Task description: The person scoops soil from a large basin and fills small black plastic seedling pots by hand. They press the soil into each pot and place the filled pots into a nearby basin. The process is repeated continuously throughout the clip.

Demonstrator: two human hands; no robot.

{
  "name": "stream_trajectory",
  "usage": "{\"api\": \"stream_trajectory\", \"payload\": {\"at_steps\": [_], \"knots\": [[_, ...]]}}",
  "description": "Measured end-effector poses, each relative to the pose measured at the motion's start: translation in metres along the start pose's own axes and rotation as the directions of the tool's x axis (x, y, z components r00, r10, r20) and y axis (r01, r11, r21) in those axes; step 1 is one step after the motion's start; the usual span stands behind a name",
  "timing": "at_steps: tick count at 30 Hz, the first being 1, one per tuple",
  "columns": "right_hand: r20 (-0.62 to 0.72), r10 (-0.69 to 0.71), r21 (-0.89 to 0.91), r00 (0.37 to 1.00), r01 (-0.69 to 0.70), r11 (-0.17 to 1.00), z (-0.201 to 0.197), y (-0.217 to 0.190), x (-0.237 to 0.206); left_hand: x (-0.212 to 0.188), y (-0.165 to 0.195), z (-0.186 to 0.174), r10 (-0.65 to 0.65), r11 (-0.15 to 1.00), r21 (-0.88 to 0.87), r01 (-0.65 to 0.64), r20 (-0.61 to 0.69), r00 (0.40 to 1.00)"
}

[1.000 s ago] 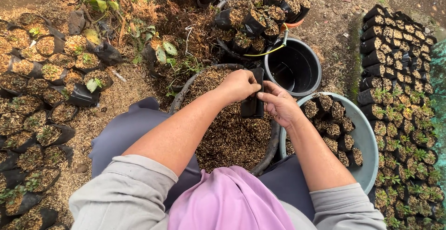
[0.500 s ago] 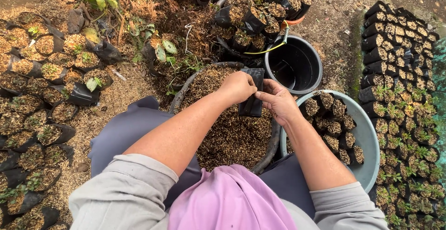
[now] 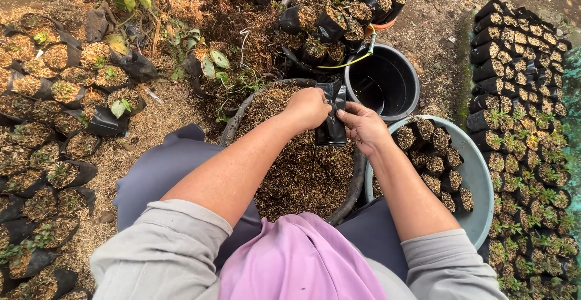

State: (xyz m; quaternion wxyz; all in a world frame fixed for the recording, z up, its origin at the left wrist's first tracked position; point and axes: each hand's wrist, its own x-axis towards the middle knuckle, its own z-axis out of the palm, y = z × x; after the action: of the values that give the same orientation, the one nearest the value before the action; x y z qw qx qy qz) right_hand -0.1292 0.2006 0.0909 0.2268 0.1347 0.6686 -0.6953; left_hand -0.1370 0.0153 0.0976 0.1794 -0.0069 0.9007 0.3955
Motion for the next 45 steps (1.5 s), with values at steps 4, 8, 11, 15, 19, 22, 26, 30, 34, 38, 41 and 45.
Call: {"api": "stream_trajectory", "payload": {"at_steps": [4, 8, 11, 15, 19, 22, 26, 30, 34, 38, 41, 45], "knots": [[-0.051, 0.049, -0.025, 0.998, -0.050, 0.998, -0.003, 0.005, 0.013, -0.002, 0.003, 0.005, 0.040, 0.995, 0.096, -0.038, -0.023, 0.999], [-0.262, 0.060, -0.136, 0.963, -0.099, 0.986, -0.021, 0.010, 0.030, 0.000, 0.002, -0.011, -0.037, 0.999, -0.027, 0.035, -0.089, 0.995], [-0.312, -0.176, -0.464, 0.934, 0.012, 0.886, -0.041, 0.014, 0.036, 0.007, -0.009, -0.036, -0.107, 0.988, -0.118, 0.097, -0.080, 0.991], [-0.145, -0.581, -0.901, 0.801, 0.135, 0.411, -0.038, 0.031, 0.048, 0.007, -0.018, -0.045, -0.067, 0.992, -0.113, 0.053, -0.124, 0.990], [0.161, -0.632, -0.921, 0.758, 0.345, 0.179, -0.016, 0.049, 0.056, 0.005, -0.020, -0.045, -0.103, 0.987, -0.134, 0.092, -0.074, 0.992], [0.212, -0.469, -0.921, 0.857, 0.336, 0.197, -0.001, 0.052, 0.059, 0.005, -0.020, -0.045, -0.137, 0.966, -0.231, 0.118, -0.066, 0.988], [0.048, -0.347, -0.683, 0.936, 0.285, 0.673, 0.028, 0.022, 0.038, 0.007, -0.022, -0.042, -0.154, 0.958, -0.258, 0.127, -0.087, 0.984], [0.034, -0.274, -0.317, 0.961, 0.270, 0.909, 0.050, -0.017, -0.024, 0.014, -0.024, -0.040, -0.186, 0.957, -0.240, 0.161, -0.086, 0.979], [0.151, -0.516, -0.547, 0.843, 0.506, 0.667, 0.063, -0.014, -0.071, 0.021, -0.021, -0.026, -0.180, 0.975, -0.166, 0.150, -0.183, 0.966], [-0.100, -0.388, -0.646, 0.916, 0.237, 0.726, 0.057, 0.001, -0.062, 0.013, -0.019, -0.011, -0.135, 0.924, -0.367, 0.109, -0.047, 0.990], [-0.114, -0.436, -0.585, 0.893, 0.295, 0.756, 0.037, 0.007, -0.045, 0.006, -0.012, -0.010, -0.091, 0.891, -0.452, 0.046, -0.078, 0.993], [-0.109, -0.270, -0.211, 0.957, 0.244, 0.947, 0.019, 0.011, -0.026, -0.007, -0.005, -0.008, 0.023, 0.922, -0.384, -0.050, -0.073, 0.997]]}}
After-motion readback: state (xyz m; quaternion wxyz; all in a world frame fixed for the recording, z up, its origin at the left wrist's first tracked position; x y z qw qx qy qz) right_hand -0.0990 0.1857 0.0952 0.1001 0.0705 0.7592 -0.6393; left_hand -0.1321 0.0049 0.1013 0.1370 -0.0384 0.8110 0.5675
